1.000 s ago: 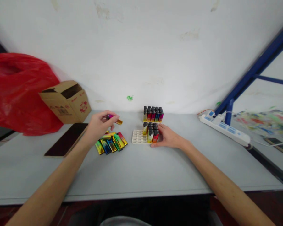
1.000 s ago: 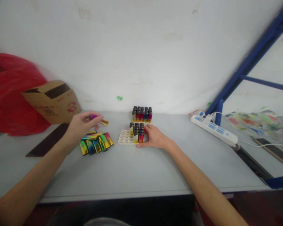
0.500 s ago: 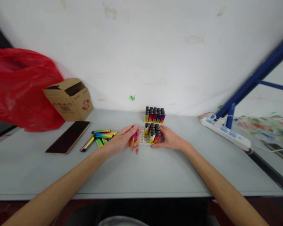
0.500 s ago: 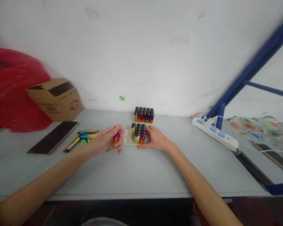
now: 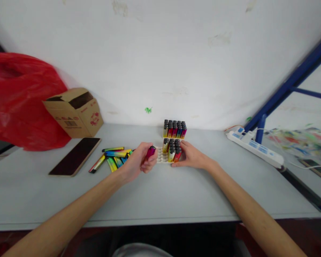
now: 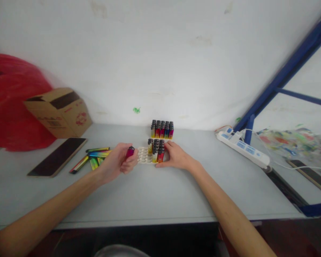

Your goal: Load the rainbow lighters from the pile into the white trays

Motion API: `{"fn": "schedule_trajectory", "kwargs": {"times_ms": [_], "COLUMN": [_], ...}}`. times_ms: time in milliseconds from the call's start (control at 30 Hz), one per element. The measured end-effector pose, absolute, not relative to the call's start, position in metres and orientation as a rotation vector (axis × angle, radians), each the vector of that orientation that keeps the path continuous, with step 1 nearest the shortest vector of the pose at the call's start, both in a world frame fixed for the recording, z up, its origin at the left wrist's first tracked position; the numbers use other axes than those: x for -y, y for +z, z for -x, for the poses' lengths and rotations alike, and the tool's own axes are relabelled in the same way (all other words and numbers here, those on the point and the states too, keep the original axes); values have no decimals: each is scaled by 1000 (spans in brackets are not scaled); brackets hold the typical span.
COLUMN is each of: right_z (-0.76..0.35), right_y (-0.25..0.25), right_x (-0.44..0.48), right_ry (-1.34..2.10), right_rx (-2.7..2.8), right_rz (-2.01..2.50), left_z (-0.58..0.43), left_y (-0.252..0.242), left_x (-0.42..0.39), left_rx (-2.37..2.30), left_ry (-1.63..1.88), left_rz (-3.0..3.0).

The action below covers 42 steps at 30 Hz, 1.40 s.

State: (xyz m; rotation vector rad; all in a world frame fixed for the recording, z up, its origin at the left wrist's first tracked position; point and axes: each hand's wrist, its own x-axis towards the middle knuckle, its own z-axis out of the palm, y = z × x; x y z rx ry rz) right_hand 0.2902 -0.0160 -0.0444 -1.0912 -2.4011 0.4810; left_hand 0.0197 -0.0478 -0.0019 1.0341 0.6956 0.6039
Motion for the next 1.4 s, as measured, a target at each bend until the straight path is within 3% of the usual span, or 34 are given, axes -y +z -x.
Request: {"fn": "schedule_trajectory", "kwargs": {"times_ms": [267,667,1000,1400], "right_z": [-291,-290,-290,-289], "right_y": [-47,-44,-44,-43], "right_x": [15,16,15,16], "right_ry": [474,484,482,491], "right_rx": [2396,2386,2398,2395], "right_rz": [1086,1099,1079,1074], "left_z": [-25,-22,-29,-29], "left_y": [-1,-8,-13,-28], "left_x": [48,47,39,29], "left_rx": [-854,-739,-887,-938], "left_ry": [752,758,1100,1041], "left_rz": [-1020,-1068,-1598,-2115]}}
